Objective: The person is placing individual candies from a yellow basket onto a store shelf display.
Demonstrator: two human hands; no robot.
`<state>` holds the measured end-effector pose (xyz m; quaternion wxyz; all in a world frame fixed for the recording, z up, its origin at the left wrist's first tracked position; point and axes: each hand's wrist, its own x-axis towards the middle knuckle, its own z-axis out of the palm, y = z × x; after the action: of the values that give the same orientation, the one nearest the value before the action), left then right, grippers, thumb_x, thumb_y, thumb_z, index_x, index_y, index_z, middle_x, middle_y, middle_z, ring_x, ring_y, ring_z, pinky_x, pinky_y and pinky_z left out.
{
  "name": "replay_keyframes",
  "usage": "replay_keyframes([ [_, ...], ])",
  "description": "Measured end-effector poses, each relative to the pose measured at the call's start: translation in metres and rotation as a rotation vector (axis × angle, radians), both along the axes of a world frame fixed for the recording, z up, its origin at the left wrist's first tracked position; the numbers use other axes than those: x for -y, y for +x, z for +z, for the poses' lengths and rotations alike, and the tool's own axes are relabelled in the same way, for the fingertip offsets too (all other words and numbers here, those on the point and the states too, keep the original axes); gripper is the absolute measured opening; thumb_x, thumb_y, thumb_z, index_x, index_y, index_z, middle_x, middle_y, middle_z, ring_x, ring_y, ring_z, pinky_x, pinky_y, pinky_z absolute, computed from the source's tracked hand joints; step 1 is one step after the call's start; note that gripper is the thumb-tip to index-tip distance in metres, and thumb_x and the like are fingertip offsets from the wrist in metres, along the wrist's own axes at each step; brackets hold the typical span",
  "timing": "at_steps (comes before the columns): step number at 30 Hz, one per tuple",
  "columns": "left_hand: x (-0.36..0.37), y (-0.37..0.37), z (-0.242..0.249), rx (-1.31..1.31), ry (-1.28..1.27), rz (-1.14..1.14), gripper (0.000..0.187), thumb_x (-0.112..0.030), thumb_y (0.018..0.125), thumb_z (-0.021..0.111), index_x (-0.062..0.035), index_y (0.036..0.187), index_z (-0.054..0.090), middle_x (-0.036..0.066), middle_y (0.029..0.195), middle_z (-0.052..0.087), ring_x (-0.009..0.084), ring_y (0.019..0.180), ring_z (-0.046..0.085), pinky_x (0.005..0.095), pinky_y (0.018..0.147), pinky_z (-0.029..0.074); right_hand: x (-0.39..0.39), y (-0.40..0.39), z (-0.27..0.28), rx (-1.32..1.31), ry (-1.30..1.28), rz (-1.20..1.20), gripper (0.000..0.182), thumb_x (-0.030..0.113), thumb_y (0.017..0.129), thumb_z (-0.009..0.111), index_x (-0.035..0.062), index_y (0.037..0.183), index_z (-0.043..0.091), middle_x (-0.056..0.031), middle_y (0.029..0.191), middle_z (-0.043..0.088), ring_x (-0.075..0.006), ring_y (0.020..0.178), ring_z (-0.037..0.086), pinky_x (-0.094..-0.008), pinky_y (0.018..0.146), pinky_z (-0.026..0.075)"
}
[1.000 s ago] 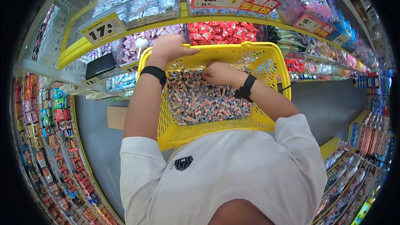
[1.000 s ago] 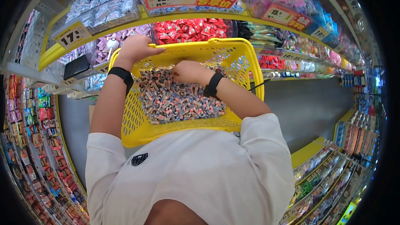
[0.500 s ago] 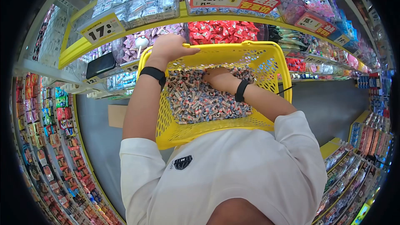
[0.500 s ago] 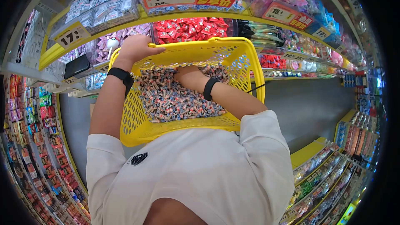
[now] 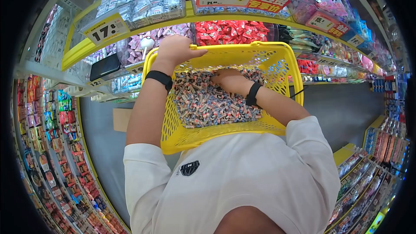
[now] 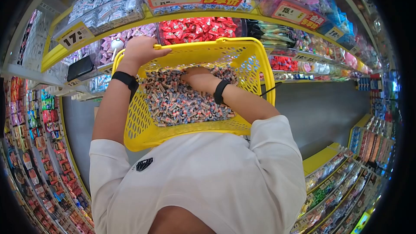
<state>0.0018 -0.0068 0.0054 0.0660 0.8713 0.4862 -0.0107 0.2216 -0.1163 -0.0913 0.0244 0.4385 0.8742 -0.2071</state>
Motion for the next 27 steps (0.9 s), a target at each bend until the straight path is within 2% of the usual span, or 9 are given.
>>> replay_keyframes([
  [2,0.001,0.0,0.0,-0.003,0.015,0.004,0.074,-0.078,0.075,0.055,-0.0069,0.072,0.073,0.012,0.069,0.068,0.0293,0.066,0.067,0.0419,0.061,0.052,-0.001,0.001,0.011,-0.016,-0.084,-0.07,0.027,0.013,0.082,0.062,0.0104,0.108,0.068,-0.0169,0.095,0.064,-0.0362,0.092,0.064,-0.0476,0.078,0.05],
  [5,0.006,0.001,0.001,0.012,0.047,0.026,0.074,-0.079,0.074,0.055,-0.0074,0.072,0.074,0.012,0.069,0.068,0.029,0.066,0.068,0.0412,0.06,0.052,-0.002,0.008,0.014,-0.214,-0.019,-0.083,0.027,0.012,0.079,0.063,0.0101,0.106,0.068,-0.0166,0.093,0.063,-0.0362,0.09,0.064,-0.0472,0.078,0.05],
  [8,0.007,0.001,0.0,0.02,0.06,0.043,0.073,-0.079,0.074,0.055,-0.0078,0.073,0.074,0.012,0.07,0.069,0.0287,0.067,0.068,0.0408,0.06,0.052,-0.005,0.009,0.037,-0.313,-0.161,-0.19,0.024,0.01,0.081,0.061,0.0103,0.104,0.067,-0.016,0.091,0.061,-0.0357,0.09,0.063,-0.0468,0.079,0.05],
  [11,0.005,0.002,0.003,-0.004,-0.006,0.046,0.074,-0.079,0.074,0.054,-0.0077,0.074,0.074,0.012,0.072,0.069,0.0287,0.068,0.068,0.0407,0.061,0.052,-0.009,0.013,0.045,-0.399,0.01,-0.107,0.02,0.009,0.082,0.06,0.009,0.101,0.067,-0.0149,0.09,0.06,-0.0351,0.089,0.062,-0.0462,0.078,0.049],
  [14,0.003,0.002,0.006,-0.022,-0.083,0.07,0.074,-0.08,0.074,0.056,-0.0078,0.076,0.074,0.014,0.076,0.07,0.0308,0.075,0.069,0.0442,0.067,0.053,-0.012,0.015,0.069,-0.482,0.03,-0.073,0.019,0.008,0.083,0.059,0.0083,0.101,0.066,-0.0134,0.089,0.059,-0.0344,0.087,0.061,-0.045,0.077,0.05],
  [17,-0.001,0.001,0.002,-0.019,-0.089,0.064,0.077,-0.081,0.073,0.054,-0.0073,0.077,0.075,0.012,0.075,0.07,0.0295,0.071,0.068,0.0423,0.065,0.053,-0.009,0.012,0.107,-0.524,0.077,-0.109,0.018,0.007,0.083,0.06,0.0074,0.101,0.065,-0.0128,0.09,0.059,-0.0336,0.088,0.061,-0.0434,0.076,0.05],
  [20,-0.003,0.001,0.003,-0.016,-0.135,0.07,0.077,-0.081,0.073,0.054,-0.0073,0.079,0.075,0.013,0.077,0.07,0.0296,0.073,0.069,0.0427,0.067,0.053,-0.013,0.013,0.129,-0.607,0.223,-0.086,0.018,0.002,0.084,0.06,0.0072,0.1,0.066,-0.0095,0.093,0.061,-0.0268,0.082,0.063,-0.037,0.071,0.051],
  [23,-0.005,0.002,0.003,-0.026,-0.15,0.059,0.076,-0.08,0.073,0.055,-0.0073,0.08,0.075,0.013,0.079,0.071,0.0296,0.075,0.069,0.0426,0.069,0.053,-0.017,0.011,0.167,-0.749,0.204,-0.14,0.018,0.005,0.084,0.061,0.006,0.101,0.066,-0.0107,0.091,0.061,-0.0272,0.079,0.062,-0.0368,0.07,0.051],
  [27,-0.006,0.001,0.004,-0.023,-0.149,0.055,0.075,-0.079,0.074,0.055,-0.0072,0.08,0.075,0.012,0.079,0.07,0.0297,0.075,0.068,0.0428,0.069,0.053,-0.026,0.013,0.217,-0.79,0.486,-0.127,0.02,0.001,0.083,0.063,0.0043,0.102,0.066,-0.0107,0.09,0.062,-0.0207,0.076,0.062,-0.032,0.067,0.051],
])
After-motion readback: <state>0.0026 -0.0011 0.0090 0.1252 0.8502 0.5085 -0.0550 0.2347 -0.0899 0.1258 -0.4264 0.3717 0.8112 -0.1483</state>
